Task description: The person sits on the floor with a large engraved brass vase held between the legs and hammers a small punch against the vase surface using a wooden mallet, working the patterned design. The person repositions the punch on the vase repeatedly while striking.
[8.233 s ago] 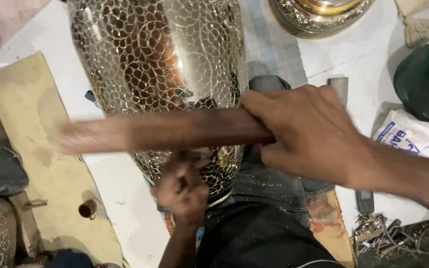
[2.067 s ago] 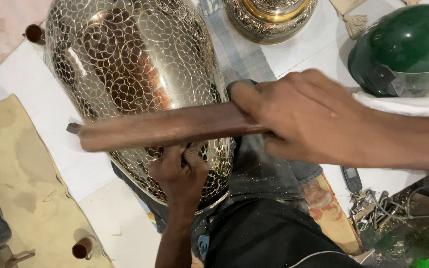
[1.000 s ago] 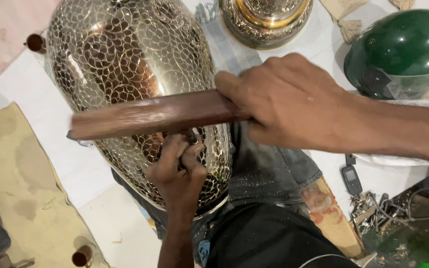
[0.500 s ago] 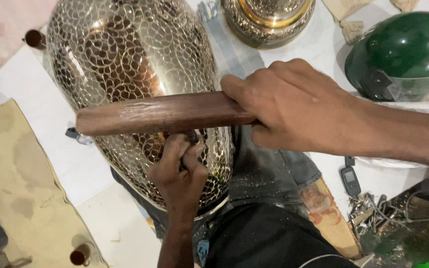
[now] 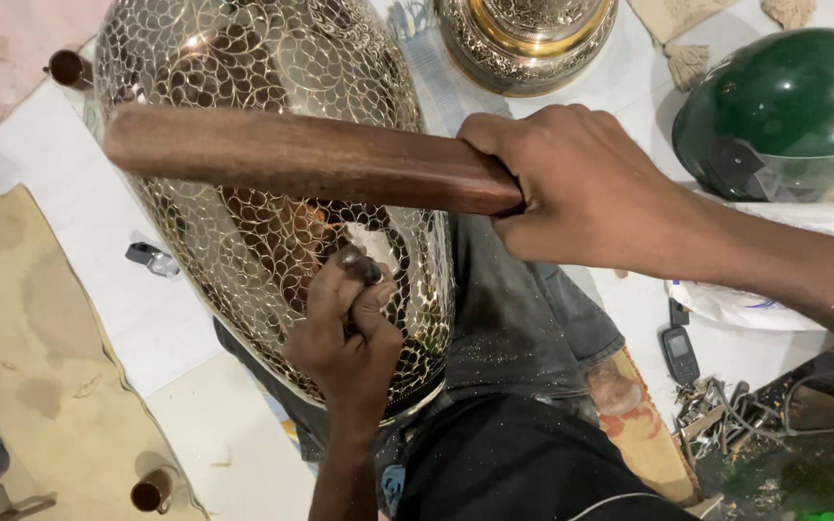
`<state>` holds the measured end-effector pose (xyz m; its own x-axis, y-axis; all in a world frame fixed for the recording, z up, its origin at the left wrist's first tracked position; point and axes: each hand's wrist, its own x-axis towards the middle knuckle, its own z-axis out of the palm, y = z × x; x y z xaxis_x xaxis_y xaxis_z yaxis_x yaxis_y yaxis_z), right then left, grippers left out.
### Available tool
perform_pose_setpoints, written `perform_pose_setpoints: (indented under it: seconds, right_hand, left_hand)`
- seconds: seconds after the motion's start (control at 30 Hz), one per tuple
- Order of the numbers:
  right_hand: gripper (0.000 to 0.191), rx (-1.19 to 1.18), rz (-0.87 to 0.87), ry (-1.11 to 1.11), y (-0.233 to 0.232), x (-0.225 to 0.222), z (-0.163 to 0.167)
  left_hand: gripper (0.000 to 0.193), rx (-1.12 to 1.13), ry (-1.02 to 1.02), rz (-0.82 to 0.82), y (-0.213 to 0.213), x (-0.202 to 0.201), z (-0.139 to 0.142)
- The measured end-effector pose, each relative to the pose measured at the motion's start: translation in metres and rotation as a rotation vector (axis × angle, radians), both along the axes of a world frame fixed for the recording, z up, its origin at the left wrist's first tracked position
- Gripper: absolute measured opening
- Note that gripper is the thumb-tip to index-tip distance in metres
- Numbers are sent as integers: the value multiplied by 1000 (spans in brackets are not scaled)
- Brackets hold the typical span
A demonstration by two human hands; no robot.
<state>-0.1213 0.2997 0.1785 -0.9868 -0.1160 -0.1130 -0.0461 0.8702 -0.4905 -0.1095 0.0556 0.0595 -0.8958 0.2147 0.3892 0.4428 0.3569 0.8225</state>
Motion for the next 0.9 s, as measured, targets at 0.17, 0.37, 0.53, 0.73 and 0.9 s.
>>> perform_pose_setpoints:
  seconds: [0.17,0.37,0.53,0.73,0.9]
  right_hand:
    - [28,-397,-64,55,-8,4,4]
    - [35,270,140,-160,-16,3,32]
    - [37,117,175,-166,-21,-2,29]
    - [39,217,133,-266,-24,-5,39]
    - [42,86,71,-116,-25,-7,20]
  left_hand:
    - [41,-52,59,-11,-2,-3,1]
    - [34,-82,2,32,-2,-1,1]
    - [17,-96,-21,38,-3,-1,-3]
    - [12,-55,54,42,-3,-2,-8]
    - [18,79,35,8,-2,-4,-8]
